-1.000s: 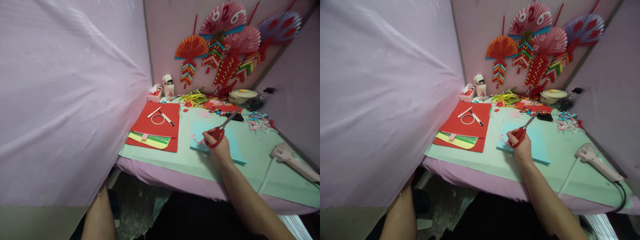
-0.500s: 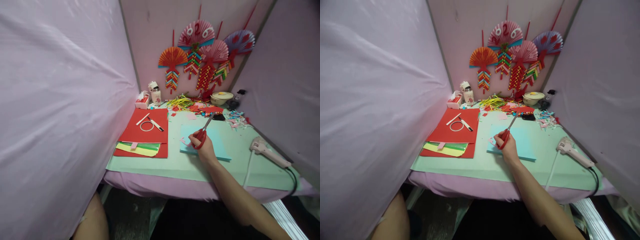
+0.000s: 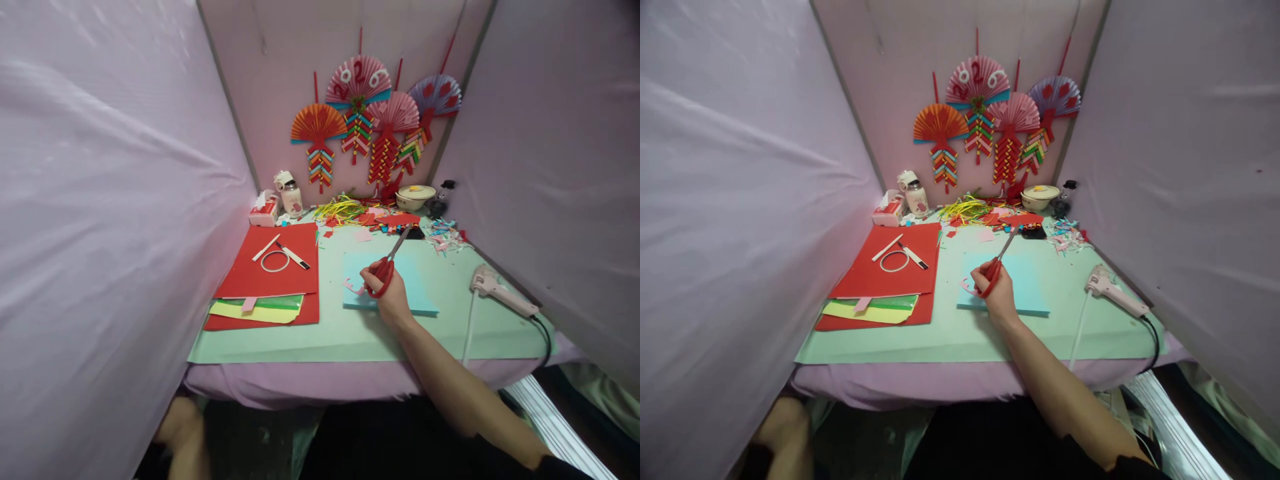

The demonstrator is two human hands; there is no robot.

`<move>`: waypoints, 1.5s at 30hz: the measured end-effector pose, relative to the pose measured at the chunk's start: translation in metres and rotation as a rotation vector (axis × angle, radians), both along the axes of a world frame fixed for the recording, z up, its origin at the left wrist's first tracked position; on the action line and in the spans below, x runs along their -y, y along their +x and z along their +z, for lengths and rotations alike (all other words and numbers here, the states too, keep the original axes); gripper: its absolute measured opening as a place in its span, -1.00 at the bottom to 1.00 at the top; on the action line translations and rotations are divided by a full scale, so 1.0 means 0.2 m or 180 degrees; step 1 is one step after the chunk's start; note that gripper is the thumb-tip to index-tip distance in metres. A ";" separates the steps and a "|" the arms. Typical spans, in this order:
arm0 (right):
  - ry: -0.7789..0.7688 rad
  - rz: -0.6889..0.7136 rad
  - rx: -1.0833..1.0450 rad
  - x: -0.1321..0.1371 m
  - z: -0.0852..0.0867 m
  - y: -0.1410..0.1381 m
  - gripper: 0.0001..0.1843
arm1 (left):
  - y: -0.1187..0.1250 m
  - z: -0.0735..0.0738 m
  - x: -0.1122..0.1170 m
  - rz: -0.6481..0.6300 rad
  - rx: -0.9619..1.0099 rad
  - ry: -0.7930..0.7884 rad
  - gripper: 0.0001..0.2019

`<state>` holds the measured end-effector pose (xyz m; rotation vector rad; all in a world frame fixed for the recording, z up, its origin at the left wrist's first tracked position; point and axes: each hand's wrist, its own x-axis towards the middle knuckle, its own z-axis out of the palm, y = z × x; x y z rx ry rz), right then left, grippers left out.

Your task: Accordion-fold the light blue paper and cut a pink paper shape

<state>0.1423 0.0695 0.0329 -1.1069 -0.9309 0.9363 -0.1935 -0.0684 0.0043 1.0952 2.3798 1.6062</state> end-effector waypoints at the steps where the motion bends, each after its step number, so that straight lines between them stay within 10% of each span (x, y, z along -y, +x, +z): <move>1: 0.0033 -0.0052 -0.0001 0.00 0.00 0.00 -0.69 | 0.06 -0.10 -0.04 0.0512 -0.0220 -0.0051 -0.73; 3: 0.0077 -0.0148 0.0081 -0.01 -0.01 0.02 -0.68 | 0.19 -0.30 -0.04 0.0838 -0.0404 0.0133 -0.89; 7: -0.0011 -0.0212 0.1057 -0.01 0.01 0.09 -0.72 | 0.43 -0.51 0.11 -0.0629 -0.0301 0.0869 -0.84; 12: -0.0517 -0.0025 0.2719 -0.02 0.05 0.21 -0.78 | 0.61 -0.16 0.02 -0.1685 -0.0686 0.1272 -0.77; 15: -0.0747 0.0011 0.3298 -0.03 0.07 0.26 -0.73 | 0.73 0.11 -0.26 -0.3141 -0.1069 0.0393 -0.79; 18: -0.0771 0.0028 0.3683 -0.09 0.10 0.31 -0.66 | 0.90 0.22 -0.59 -0.3849 -0.1512 -0.0357 -0.81; 24: -0.1125 0.0391 0.4338 -0.34 0.15 0.35 -0.69 | 1.10 0.09 -0.98 -0.4153 -0.1922 -0.1107 -0.75; 37: -0.0841 0.0705 0.4499 -0.86 0.15 -0.08 -0.66 | 1.10 -0.05 -1.06 -0.4288 -0.1647 -0.0380 -0.90; 45: -0.0299 0.1141 0.4249 -0.90 0.22 -0.34 -0.73 | 1.09 -0.02 -1.07 -0.4161 -0.0863 -0.0208 -0.93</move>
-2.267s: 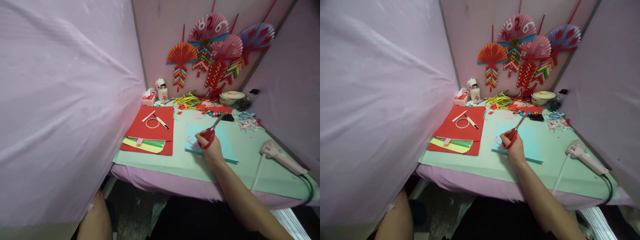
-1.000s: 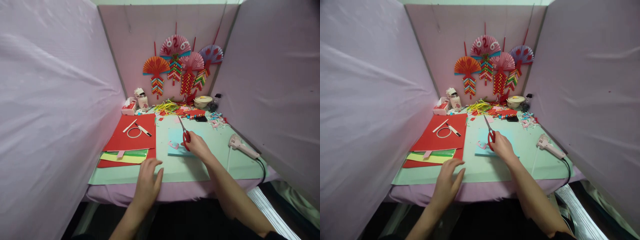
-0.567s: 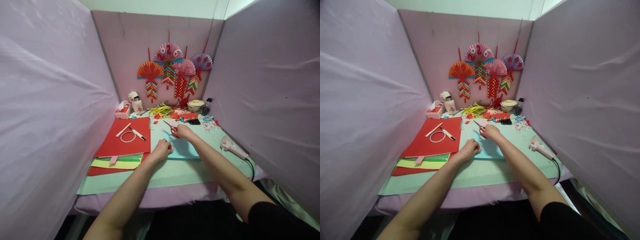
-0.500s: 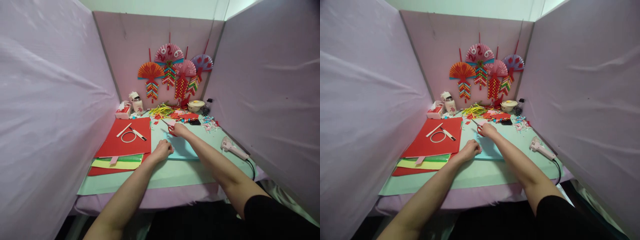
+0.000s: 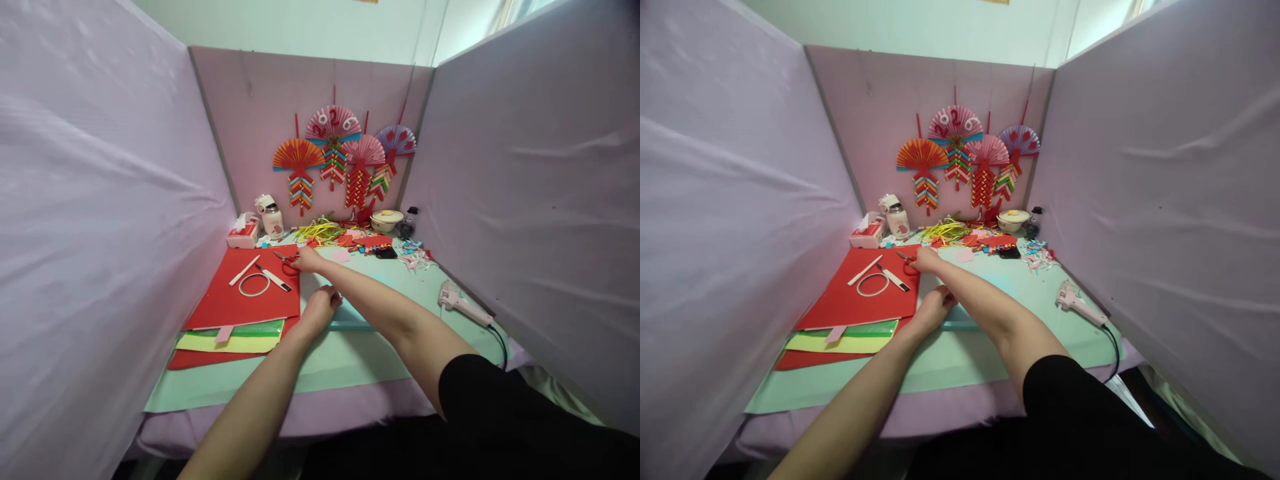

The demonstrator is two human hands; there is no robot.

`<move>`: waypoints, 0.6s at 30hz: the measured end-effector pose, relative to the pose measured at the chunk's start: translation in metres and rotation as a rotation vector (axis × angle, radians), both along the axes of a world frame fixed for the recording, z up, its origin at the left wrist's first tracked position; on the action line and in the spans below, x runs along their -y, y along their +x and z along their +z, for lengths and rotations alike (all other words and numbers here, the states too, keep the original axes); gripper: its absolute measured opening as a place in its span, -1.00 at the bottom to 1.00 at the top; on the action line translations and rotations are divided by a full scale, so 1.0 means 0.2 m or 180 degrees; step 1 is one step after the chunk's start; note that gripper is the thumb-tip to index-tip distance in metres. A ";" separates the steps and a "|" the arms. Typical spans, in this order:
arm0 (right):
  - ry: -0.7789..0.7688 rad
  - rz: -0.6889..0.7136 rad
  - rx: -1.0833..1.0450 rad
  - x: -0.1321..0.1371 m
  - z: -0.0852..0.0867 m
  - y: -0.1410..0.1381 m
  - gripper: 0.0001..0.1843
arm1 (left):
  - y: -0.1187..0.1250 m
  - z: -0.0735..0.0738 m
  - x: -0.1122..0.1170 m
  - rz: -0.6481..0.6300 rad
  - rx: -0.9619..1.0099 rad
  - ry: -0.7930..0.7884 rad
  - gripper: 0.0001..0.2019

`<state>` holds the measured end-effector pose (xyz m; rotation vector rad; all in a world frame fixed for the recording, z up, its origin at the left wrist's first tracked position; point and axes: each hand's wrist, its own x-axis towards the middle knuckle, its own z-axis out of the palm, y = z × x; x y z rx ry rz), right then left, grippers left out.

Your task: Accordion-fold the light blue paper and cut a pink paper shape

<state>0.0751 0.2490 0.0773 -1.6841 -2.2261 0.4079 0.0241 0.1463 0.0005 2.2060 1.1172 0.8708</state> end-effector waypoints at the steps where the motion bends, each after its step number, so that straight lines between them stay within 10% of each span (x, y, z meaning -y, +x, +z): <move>1: 0.0022 0.0085 -0.0058 0.02 0.01 0.02 -0.74 | 0.00 0.00 -0.01 0.0177 0.0174 -0.0125 -0.95; 6: -0.0171 0.0546 -0.0387 0.13 0.06 0.32 -0.70 | 0.00 0.01 -0.05 0.0767 0.2128 -0.1298 -0.91; 9: -0.1182 0.0562 -0.1380 0.21 0.05 0.51 -0.61 | 0.00 0.02 -0.07 0.0724 0.3071 -0.1864 -0.82; 18: -0.0981 0.0081 -0.1936 0.43 -0.15 0.51 -0.81 | 0.01 0.02 -0.01 0.0596 0.2596 -0.1695 -0.71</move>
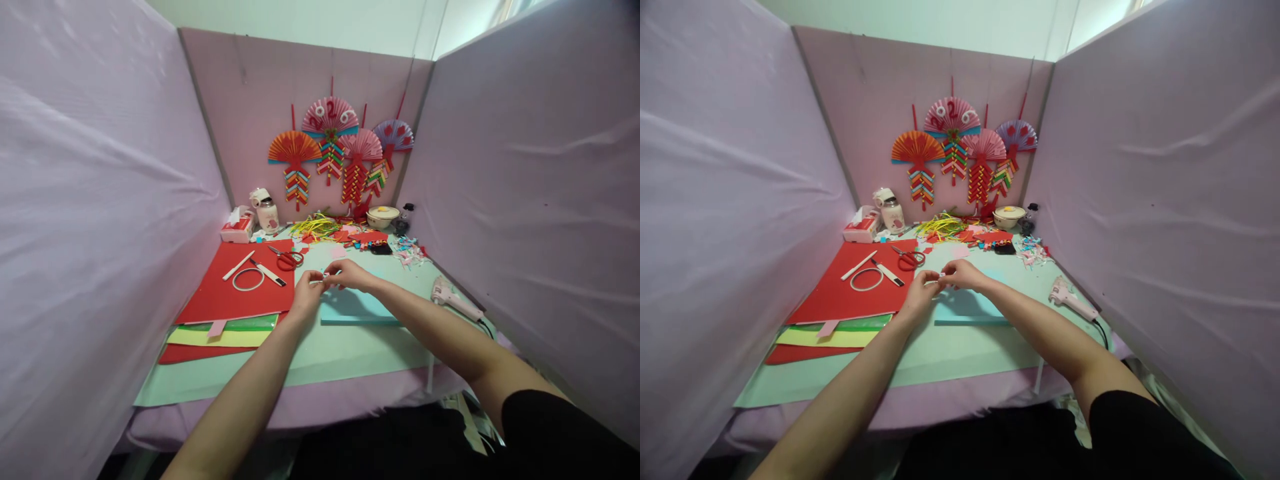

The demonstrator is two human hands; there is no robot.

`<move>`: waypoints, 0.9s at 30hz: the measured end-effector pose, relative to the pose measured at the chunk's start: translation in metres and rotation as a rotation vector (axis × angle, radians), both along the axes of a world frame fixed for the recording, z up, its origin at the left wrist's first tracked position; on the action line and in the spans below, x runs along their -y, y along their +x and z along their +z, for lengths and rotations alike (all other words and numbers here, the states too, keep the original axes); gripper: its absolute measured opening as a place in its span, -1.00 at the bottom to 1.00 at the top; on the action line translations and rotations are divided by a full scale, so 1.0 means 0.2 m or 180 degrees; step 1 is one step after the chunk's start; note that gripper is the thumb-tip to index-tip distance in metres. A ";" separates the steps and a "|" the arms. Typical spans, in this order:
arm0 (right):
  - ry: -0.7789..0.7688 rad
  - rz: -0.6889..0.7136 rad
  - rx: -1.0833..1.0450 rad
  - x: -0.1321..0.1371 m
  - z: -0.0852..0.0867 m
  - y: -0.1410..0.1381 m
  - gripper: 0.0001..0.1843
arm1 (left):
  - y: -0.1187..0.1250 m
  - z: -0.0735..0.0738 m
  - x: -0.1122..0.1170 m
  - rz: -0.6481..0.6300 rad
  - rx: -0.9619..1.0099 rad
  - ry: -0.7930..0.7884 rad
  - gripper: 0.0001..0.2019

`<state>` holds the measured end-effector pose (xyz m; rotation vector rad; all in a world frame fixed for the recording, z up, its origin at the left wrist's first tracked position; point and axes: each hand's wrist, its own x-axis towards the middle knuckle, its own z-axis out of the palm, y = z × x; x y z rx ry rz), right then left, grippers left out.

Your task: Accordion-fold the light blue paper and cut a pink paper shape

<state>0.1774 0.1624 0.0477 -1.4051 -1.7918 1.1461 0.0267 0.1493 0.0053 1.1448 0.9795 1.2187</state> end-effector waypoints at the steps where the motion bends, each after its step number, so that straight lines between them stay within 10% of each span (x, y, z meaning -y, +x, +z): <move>1: 0.0030 -0.0050 -0.0083 0.01 -0.02 -0.01 -0.88 | 0.00 0.00 0.01 -0.0007 -0.0112 0.0047 -0.70; 6: 0.0280 -0.0501 0.0192 -0.02 0.02 0.15 -0.95 | 0.01 -0.01 0.01 0.0007 -0.0237 -0.0045 -0.70; 11: 0.0781 -0.1857 0.0776 -0.18 0.23 0.64 -0.76 | -0.01 0.00 -0.01 0.0069 -0.0756 0.0203 -0.82; 15: 0.1205 -0.2835 0.1411 -0.17 0.27 0.92 -0.43 | -0.02 0.06 0.06 -0.0726 -0.1695 0.1232 -0.79; 22: 0.1828 -0.0156 0.1337 0.44 -0.01 0.62 -0.78 | 0.06 0.04 0.22 -0.1960 -0.3127 0.2936 -0.82; 27: 0.2205 0.0023 0.1912 0.72 -0.21 0.40 -0.72 | 0.11 0.01 0.26 -0.1689 -0.3545 0.2821 -0.80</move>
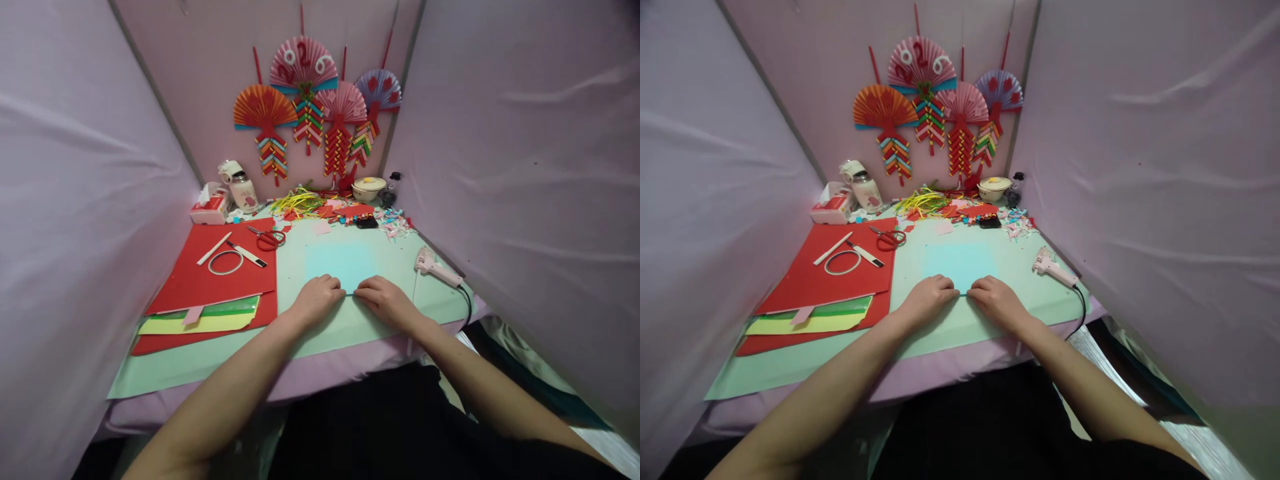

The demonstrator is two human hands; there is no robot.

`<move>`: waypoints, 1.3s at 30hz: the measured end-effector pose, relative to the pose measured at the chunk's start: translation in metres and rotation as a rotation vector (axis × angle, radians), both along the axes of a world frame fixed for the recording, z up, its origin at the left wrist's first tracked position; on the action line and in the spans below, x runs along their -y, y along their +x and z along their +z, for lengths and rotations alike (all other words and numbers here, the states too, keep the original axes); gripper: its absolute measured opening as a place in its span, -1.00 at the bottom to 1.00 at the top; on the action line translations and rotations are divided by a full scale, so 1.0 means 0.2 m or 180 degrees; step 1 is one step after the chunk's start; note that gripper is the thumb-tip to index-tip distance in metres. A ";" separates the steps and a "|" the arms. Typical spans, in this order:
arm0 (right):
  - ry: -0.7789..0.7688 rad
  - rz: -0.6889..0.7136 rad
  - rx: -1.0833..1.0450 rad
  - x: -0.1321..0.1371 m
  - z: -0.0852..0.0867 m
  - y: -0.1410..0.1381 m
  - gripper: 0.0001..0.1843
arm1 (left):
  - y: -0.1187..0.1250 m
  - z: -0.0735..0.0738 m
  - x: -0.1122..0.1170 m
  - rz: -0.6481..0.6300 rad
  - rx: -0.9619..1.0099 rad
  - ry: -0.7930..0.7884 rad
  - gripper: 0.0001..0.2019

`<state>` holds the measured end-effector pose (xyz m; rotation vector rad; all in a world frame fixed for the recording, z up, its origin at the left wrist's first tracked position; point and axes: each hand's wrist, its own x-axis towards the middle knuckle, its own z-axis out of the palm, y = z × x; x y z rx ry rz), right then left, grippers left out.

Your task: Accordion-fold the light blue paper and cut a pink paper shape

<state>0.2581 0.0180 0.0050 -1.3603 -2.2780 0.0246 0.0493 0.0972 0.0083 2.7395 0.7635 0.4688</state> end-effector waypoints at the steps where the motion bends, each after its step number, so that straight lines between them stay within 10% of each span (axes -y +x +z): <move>1: 0.0053 -0.0042 0.0112 0.01 -0.02 -0.02 -0.72 | 0.01 0.01 0.01 0.0076 -0.0094 0.0062 -0.81; 21: 0.0087 -0.0736 0.0877 0.06 -0.05 -0.18 -0.78 | 0.08 -0.02 0.23 0.0477 -0.0814 0.0818 -0.71; 39: -0.0146 -0.1492 0.1016 0.16 -0.04 0.00 -0.82 | -0.04 0.00 0.28 0.1558 -0.0945 0.0776 -0.69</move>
